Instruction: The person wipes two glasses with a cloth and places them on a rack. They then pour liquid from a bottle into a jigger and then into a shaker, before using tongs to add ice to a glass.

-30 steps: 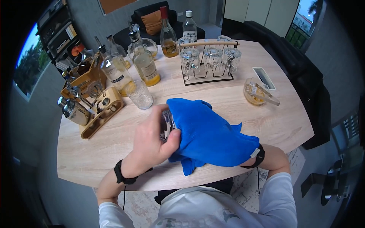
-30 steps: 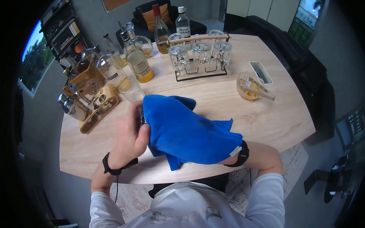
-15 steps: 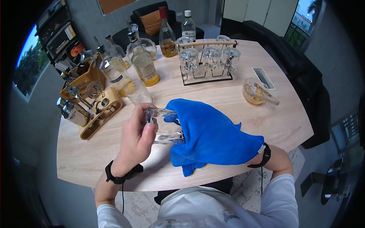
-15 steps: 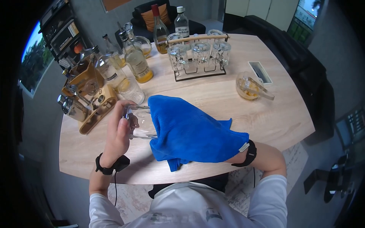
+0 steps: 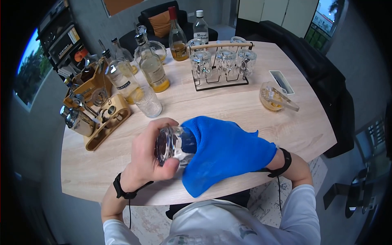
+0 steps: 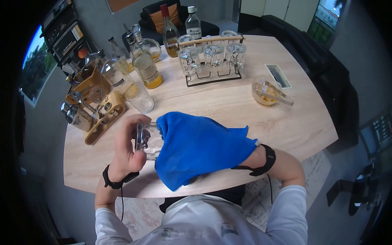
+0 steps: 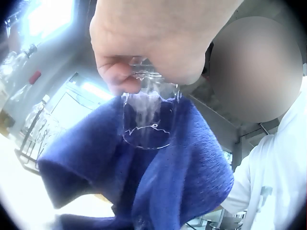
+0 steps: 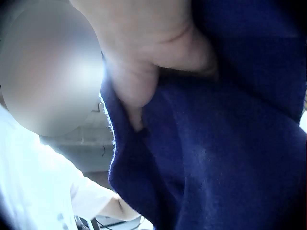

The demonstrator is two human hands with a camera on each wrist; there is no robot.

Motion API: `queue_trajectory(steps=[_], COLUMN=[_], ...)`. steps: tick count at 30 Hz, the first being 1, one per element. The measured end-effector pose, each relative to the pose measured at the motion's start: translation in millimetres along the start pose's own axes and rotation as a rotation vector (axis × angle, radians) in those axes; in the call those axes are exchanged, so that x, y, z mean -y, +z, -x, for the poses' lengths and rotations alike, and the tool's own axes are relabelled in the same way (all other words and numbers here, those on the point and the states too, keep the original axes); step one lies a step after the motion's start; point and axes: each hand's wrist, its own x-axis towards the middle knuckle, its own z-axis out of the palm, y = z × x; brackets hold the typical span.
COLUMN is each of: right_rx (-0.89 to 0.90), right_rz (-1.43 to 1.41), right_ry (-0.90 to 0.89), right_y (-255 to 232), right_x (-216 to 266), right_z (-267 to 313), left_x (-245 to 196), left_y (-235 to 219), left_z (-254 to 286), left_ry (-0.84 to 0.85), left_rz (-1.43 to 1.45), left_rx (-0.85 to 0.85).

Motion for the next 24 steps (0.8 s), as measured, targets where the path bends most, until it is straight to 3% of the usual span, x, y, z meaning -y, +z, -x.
queue_trajectory(steps=[1,3,4,7,9,10,12,13,15,17,19,22,23,24], right_rx=[-0.001,0.190,0.188,0.198,0.130,0.130,-0.162,-0.164,0.066,0.094,0.126,0.134,-0.072,-0.177], right_rz=[-0.002,-0.187,-0.188,-0.253,-0.066,-0.066,-0.055,-0.057,0.166,0.278,0.393,0.429,0.453,0.451], right_ry=[0.000,-0.094,-0.094,-0.130,-0.054,-0.055,-0.084,-0.084,0.225,0.260,0.289,0.308,-0.034,-0.202], right_y=[0.4,-0.6,0.7,1.6,-4.2,-1.8,4.1,-0.7,-18.4,-20.1,-18.1,-0.4,19.1,24.7], right_x=[-12.2,-31.7,-34.8,-28.0,-17.5,-17.9,-13.9,-9.3,23.7,32.5,34.9,8.4,-30.0,-38.4], right_z=[-1.6,-6.9,-2.1,6.4,8.0,10.9,17.5,18.4,12.7,6.7,2.2,2.5,6.0,8.6], left_x=[0.6,3.3,6.2,1.9,2.2,0.7,-0.5,-3.7,-12.5,-15.9,-22.6,-23.8,-25.3,-25.6], left_y=[-1.9,-6.6,-9.7,-9.0,-13.3,-12.5,-13.0,-10.9,-3.3,6.2,11.1,19.9,22.4,26.2], left_z=[-0.4,-3.6,-7.0,-13.5,-11.4,-7.0,0.1,2.0,3.7,3.1,1.5,0.6,-0.5,-1.3], left_ry=[-0.001,0.233,0.340,0.435,0.373,0.186,-0.131,-0.131,-0.369,-0.335,-0.488,-0.422,-0.385,-0.387], left_rz=[-0.001,0.004,-0.072,-0.141,-0.149,-0.002,0.301,0.301,0.418,0.411,0.385,0.199,0.088,0.091], left_rx=[0.002,0.113,0.158,0.152,0.197,0.168,0.195,0.198,0.234,0.203,0.188,0.146,0.146,0.155])
